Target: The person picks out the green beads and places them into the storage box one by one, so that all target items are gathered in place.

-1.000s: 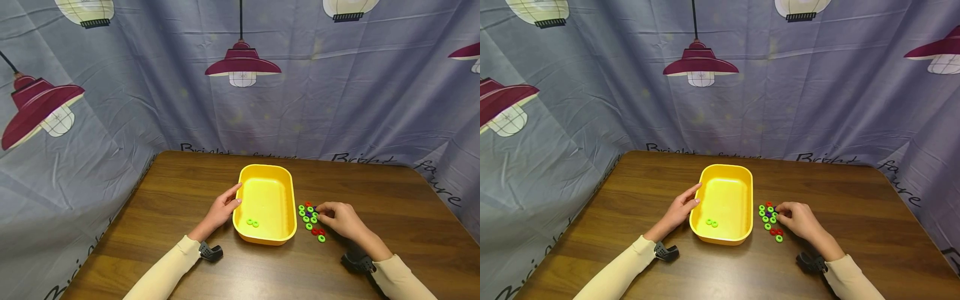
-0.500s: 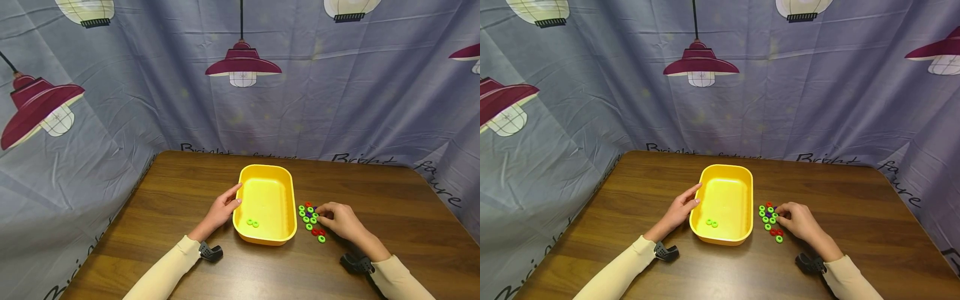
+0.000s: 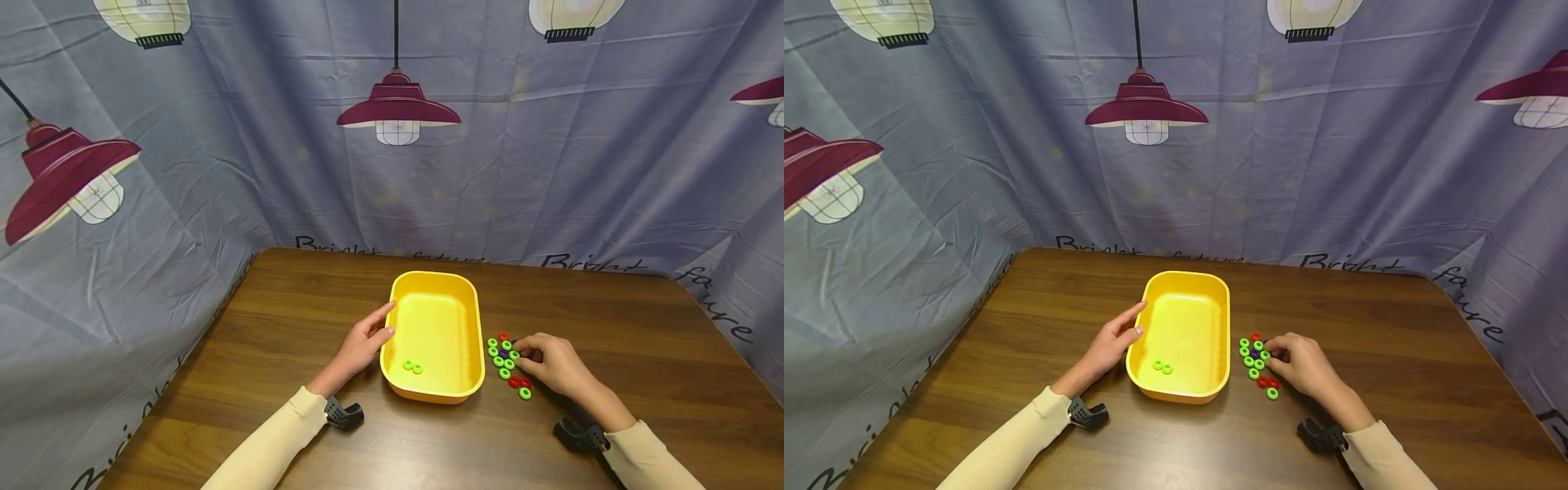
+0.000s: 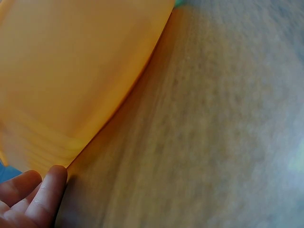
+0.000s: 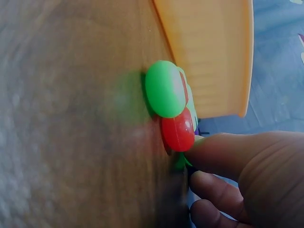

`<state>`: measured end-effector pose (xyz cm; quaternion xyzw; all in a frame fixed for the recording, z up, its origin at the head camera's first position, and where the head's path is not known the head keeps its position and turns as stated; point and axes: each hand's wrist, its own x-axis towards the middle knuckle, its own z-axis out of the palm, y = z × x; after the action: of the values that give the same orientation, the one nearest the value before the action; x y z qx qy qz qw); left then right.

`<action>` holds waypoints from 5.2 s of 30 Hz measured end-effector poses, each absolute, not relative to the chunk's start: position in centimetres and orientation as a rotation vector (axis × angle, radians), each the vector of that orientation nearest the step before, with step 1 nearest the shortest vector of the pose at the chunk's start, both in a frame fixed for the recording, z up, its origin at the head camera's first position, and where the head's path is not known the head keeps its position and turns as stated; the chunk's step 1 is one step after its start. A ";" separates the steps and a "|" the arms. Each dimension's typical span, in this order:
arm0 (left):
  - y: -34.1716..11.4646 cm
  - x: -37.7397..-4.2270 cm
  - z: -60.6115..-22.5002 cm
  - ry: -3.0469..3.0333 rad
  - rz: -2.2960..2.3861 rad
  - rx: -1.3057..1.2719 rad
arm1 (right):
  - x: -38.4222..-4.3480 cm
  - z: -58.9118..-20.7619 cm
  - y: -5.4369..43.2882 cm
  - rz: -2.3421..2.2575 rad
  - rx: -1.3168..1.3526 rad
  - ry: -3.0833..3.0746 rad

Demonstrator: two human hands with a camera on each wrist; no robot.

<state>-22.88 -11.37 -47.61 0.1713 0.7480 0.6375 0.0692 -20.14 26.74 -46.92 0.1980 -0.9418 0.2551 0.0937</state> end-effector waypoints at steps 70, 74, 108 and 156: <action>-11.3 -22.7 -47.5 2.256 1.918 0.503 | -21.9 -41.4 14.5 0.894 0.995 -2.680; -11.3 -22.7 -47.4 2.274 1.905 0.513 | -22.0 -41.4 13.6 0.876 1.005 -2.715; -11.4 -22.9 -47.6 2.250 1.924 0.565 | -22.5 -43.3 10.5 0.885 0.903 -2.958; -11.3 -22.8 -47.7 2.219 1.958 0.557 | -22.3 -43.5 10.5 0.937 1.070 -2.994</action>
<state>-22.85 -11.27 -47.66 0.1845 0.7352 0.6490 0.0652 -22.31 10.46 -43.49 0.3216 -0.8998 0.2816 -0.0867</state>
